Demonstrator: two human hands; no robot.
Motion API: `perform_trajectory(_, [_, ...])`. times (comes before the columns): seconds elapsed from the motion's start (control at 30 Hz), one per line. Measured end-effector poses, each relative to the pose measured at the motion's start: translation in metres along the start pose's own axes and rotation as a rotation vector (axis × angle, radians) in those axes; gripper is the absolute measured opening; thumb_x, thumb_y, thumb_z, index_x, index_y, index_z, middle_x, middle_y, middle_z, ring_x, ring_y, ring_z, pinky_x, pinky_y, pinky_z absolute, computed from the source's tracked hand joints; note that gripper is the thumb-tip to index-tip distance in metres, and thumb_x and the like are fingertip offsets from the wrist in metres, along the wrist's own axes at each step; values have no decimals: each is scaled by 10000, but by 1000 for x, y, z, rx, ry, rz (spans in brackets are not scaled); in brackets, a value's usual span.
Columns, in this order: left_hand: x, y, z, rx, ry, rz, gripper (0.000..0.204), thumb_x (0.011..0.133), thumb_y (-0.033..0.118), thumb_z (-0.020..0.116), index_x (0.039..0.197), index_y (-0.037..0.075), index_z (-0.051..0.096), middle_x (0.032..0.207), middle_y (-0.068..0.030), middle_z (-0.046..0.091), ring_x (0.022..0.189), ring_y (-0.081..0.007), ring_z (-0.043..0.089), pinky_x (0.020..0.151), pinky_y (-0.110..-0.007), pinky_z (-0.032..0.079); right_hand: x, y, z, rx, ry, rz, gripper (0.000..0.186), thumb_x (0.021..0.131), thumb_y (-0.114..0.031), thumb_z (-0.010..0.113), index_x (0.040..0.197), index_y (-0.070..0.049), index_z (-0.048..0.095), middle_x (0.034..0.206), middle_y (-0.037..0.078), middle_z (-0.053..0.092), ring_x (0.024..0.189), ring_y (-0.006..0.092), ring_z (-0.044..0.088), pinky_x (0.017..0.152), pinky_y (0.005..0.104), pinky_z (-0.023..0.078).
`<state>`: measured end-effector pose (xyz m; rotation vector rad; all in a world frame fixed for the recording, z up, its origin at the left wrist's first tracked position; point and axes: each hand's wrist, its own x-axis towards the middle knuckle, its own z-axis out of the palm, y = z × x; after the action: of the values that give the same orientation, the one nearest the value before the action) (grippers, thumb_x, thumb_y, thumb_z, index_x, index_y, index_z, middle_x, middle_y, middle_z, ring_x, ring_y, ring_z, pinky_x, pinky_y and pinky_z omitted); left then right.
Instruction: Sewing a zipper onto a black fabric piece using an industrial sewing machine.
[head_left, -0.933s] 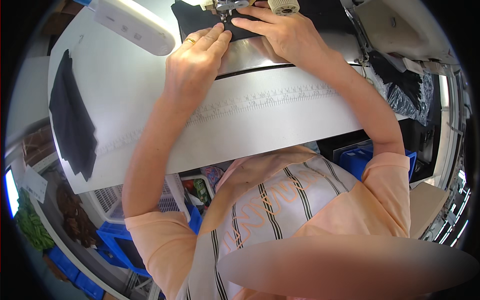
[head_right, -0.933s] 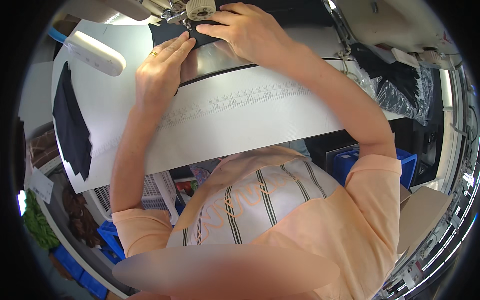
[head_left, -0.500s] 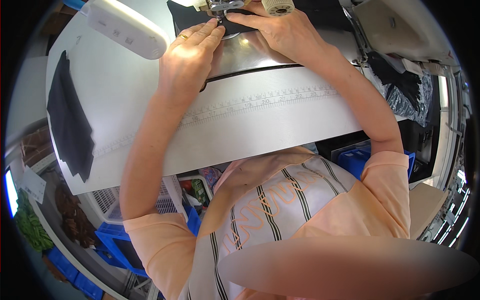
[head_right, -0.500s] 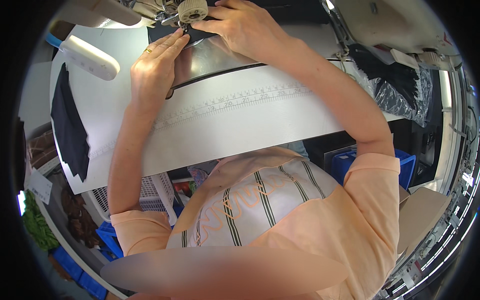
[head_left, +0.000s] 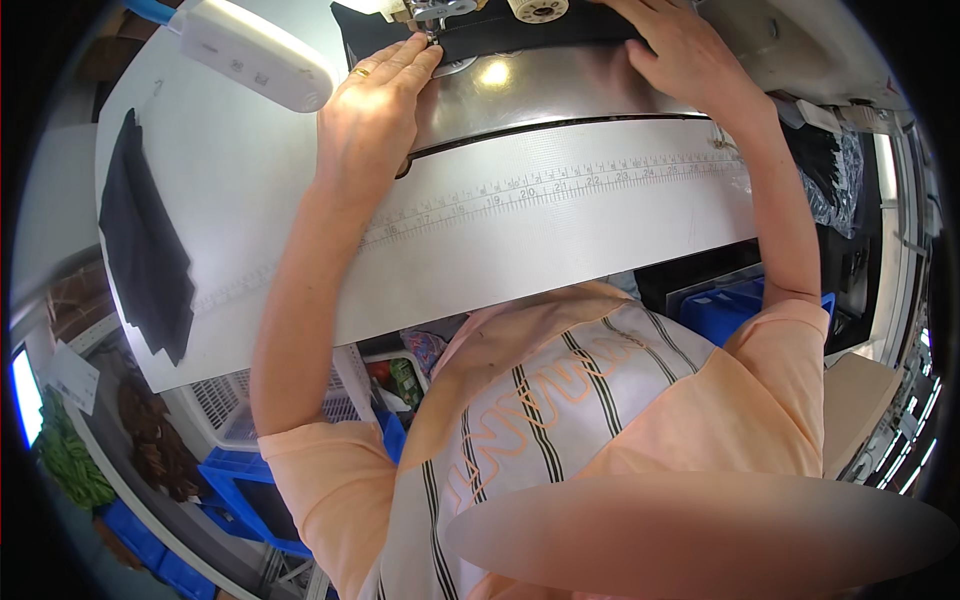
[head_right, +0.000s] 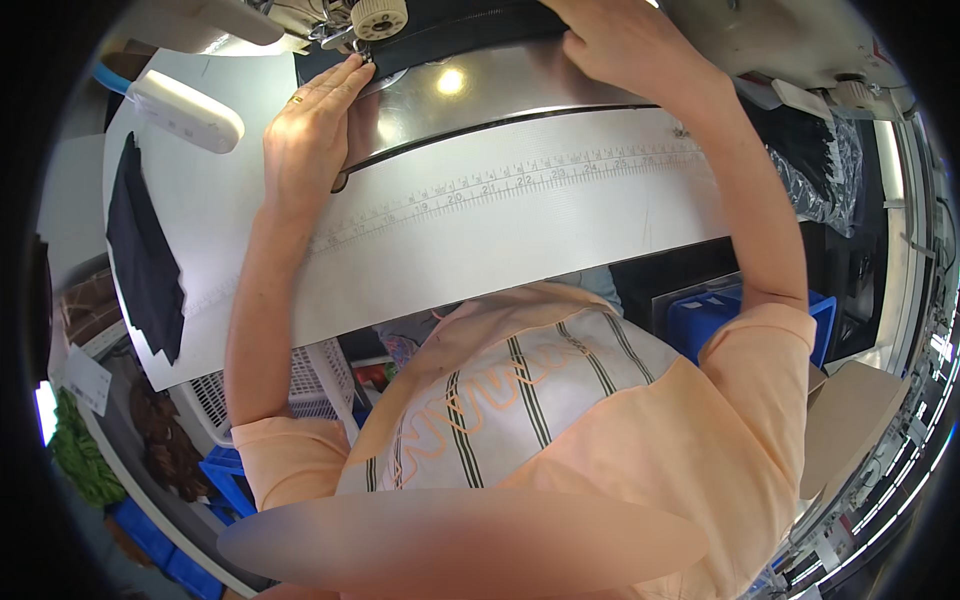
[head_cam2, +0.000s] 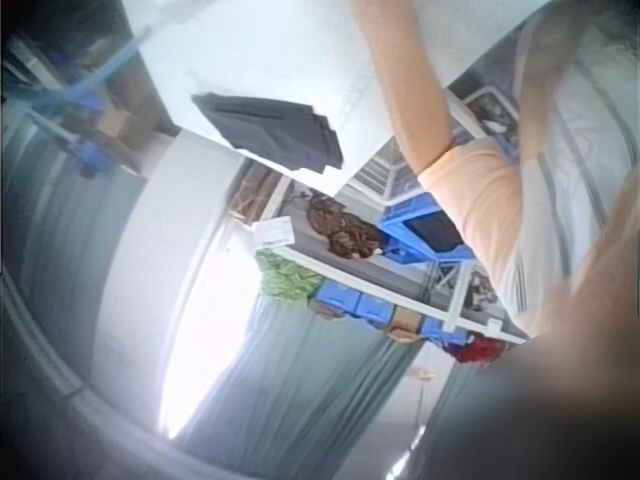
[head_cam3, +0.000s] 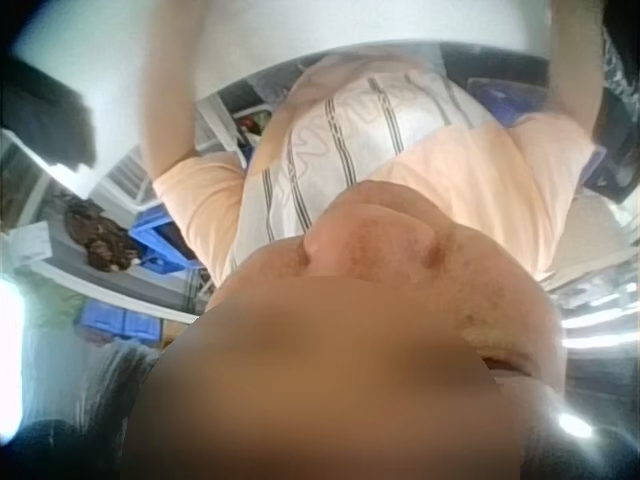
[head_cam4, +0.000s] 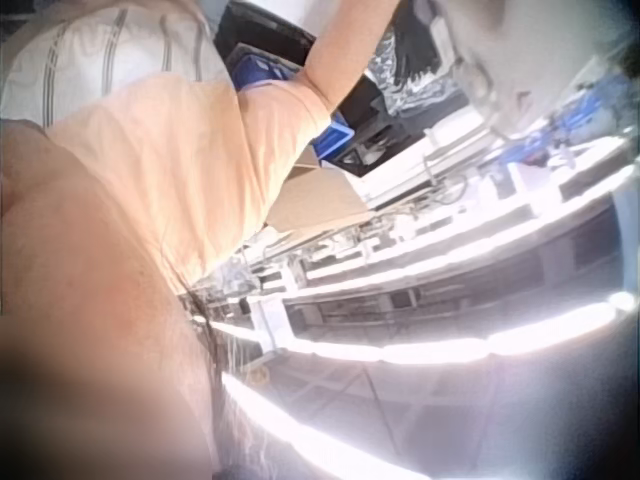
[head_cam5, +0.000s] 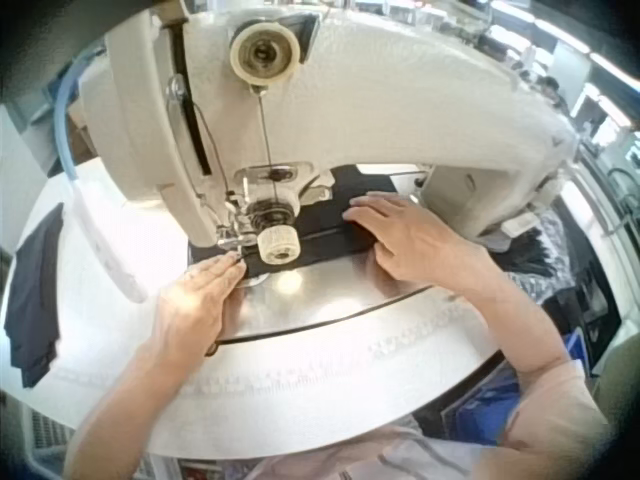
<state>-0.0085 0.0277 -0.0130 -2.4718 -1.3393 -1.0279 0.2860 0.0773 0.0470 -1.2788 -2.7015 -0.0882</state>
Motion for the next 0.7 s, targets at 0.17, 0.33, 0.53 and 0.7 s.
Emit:
perform_trajectory(0.17, [3, -3, -9, 70, -46, -36, 237, 819, 41, 641, 1043, 64, 713, 1153, -63, 679, 1042, -240, 640, 934, -449, 462, -31, 5, -20, -291, 292, -205, 340, 762, -5, 647, 1090, -86, 687, 950, 48, 626, 888, 275, 602, 886, 374, 465])
perform_trajectory(0.33, [2, 8, -21, 30, 2, 27, 242, 800, 129, 727, 1005, 4, 704, 1095, -71, 685, 901, -250, 641, 806, -348, 527, -75, -98, -49, 185, 172, -472, 364, 657, -116, 615, 983, 42, 645, 742, 49, 493, 678, 208, 515, 698, 358, 425])
perform_trajectory(0.53, [-1, 10, -24, -155, -134, -63, 417, 737, 268, 796, 1048, 9, 692, 1104, -96, 679, 855, -220, 654, 764, -344, 532, -45, -100, -20, 607, -168, -484, 308, 850, -381, 660, 891, -75, 658, 803, 61, 604, 786, 239, 583, 719, 344, 451])
perform_trajectory(0.7, [-3, 8, -21, -141, -127, -47, 433, 741, 282, 792, 1090, 44, 695, 1134, -102, 670, 902, -229, 658, 780, -334, 532, 18, -71, 25, 99, 235, -231, 549, 900, -395, 581, 1323, -54, 503, 1250, 165, 540, 1184, 346, 477, 1022, 439, 374])
